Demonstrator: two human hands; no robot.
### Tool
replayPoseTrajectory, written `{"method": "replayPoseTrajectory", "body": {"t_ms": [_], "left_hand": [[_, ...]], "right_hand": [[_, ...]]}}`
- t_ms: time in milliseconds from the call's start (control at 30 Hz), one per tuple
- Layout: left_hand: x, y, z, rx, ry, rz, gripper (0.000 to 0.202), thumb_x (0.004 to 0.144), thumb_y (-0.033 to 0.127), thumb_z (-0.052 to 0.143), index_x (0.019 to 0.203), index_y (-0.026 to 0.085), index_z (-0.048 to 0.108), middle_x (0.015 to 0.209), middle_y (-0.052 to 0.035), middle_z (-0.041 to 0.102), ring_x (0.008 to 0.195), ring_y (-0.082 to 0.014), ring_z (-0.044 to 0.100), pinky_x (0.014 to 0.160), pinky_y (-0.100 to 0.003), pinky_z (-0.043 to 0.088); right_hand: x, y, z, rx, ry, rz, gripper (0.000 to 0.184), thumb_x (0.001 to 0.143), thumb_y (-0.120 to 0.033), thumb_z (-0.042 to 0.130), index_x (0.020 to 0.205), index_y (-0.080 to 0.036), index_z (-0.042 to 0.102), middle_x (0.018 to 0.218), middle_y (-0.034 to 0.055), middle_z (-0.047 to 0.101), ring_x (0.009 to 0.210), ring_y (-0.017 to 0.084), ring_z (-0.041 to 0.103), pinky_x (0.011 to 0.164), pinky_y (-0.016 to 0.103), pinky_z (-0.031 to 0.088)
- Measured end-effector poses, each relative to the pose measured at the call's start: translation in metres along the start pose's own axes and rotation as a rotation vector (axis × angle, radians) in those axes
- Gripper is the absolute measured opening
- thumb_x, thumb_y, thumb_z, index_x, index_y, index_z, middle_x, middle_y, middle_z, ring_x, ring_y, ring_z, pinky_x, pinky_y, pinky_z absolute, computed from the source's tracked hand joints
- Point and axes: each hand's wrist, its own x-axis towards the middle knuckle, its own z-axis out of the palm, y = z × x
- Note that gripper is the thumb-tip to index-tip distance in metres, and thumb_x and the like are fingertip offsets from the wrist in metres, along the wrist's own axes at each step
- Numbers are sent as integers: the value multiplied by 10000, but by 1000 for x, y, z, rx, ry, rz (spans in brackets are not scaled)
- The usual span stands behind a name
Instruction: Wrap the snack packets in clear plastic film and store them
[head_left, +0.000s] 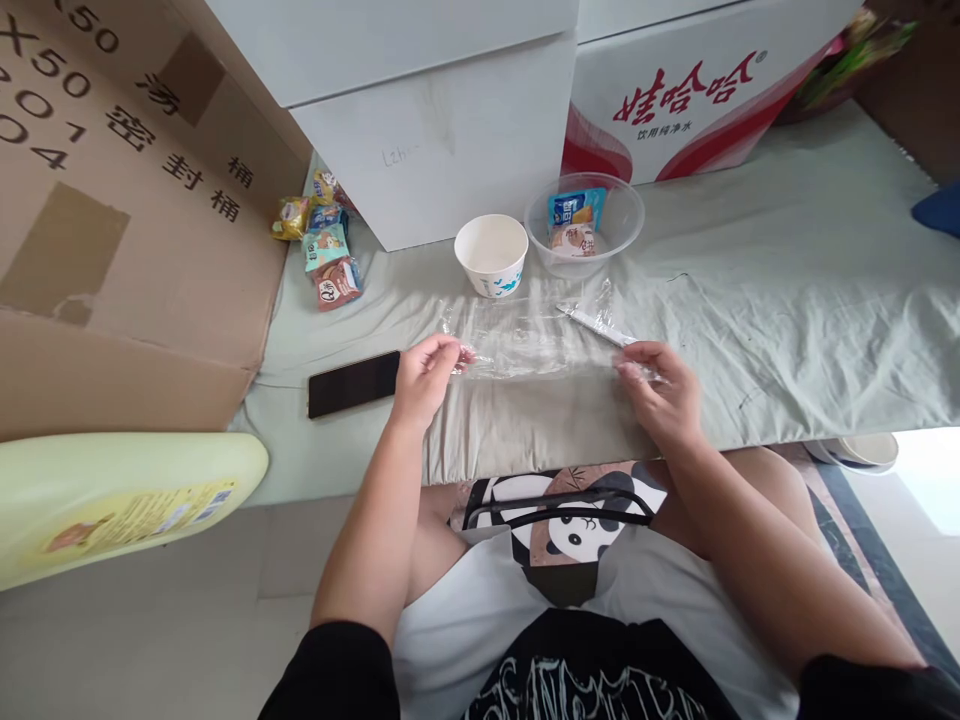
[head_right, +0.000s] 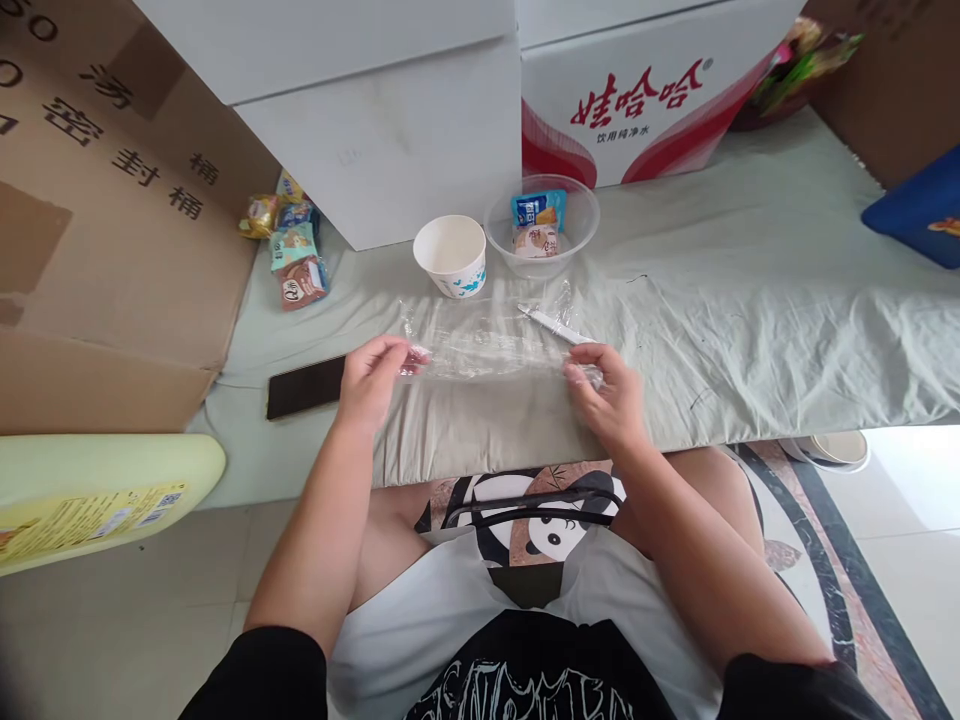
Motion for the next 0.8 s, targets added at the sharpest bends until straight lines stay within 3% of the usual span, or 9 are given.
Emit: {"method": "replayPoseTrajectory", "body": {"t_ms": [100, 267, 367, 433, 500, 600, 800], "left_hand": [[8, 4, 1, -122, 122, -141, 273, 778, 458, 717, 792, 194, 649, 692, -8, 701, 626, -150, 707, 545, -223, 530], [16, 2, -1, -81, 207, -198, 263, 774, 420, 741, 794, 189, 617, 568, 41, 598, 446, -87, 559, 420, -178, 410], [18, -2, -2, -39, 229, -194, 242, 806, 402, 730, 798, 193, 610, 491, 79, 492, 377, -65, 435, 370, -175, 309], [19, -6, -2, 4, 221, -203, 225, 829, 390, 725, 808, 196, 615, 477, 86, 459, 370, -63, 395, 364, -181, 275], [19, -11, -1, 67, 198, -208, 211, 853, 388, 716, 824, 200, 624, 484, 79, 468, 374, -70, 398, 373, -190, 291], [20, -17, -1, 180, 173, -179, 202, 888, 400, 679, 850, 207, 634, 511, 61, 519, 377, -84, 423, 388, -206, 323], [19, -12, 0, 214, 78, -217, 266, 885, 479, 644, 924, 216, 624, 539, 57, 552, 406, -99, 455, 421, -216, 343]], "right_hand": [[6, -1, 4, 12, -34, -33, 317, 876, -556, 682, 898, -244, 732, 1005, 78, 797, 1025, 285, 740, 935, 457, 551], [12, -5, 8, 34, -25, 80, 364, 952, -556, 581, 844, -226, 691, 679, 22, 687, 606, 184, 639, 598, 332, 516], [11, -8, 9, 99, -9, 90, 263, 902, -460, 650, 1033, -234, 680, 899, 29, 737, 575, 135, 617, 552, 298, 514], [10, -10, 8, 101, -12, 80, 311, 848, -412, 690, 1110, -245, 668, 1044, 41, 745, 609, 128, 645, 559, 290, 524], [10, -13, 7, 60, -28, 104, 258, 837, -410, 681, 1023, -232, 680, 860, 14, 736, 588, 137, 650, 564, 285, 516], [11, -20, 5, -17, 1, 187, 222, 863, -439, 643, 877, -219, 674, 550, -35, 609, 505, 142, 603, 548, 275, 481], [15, -32, 0, -43, 53, 345, 187, 884, -376, 607, 978, -223, 657, 488, -56, 574, 450, 137, 543, 497, 253, 410]]}}
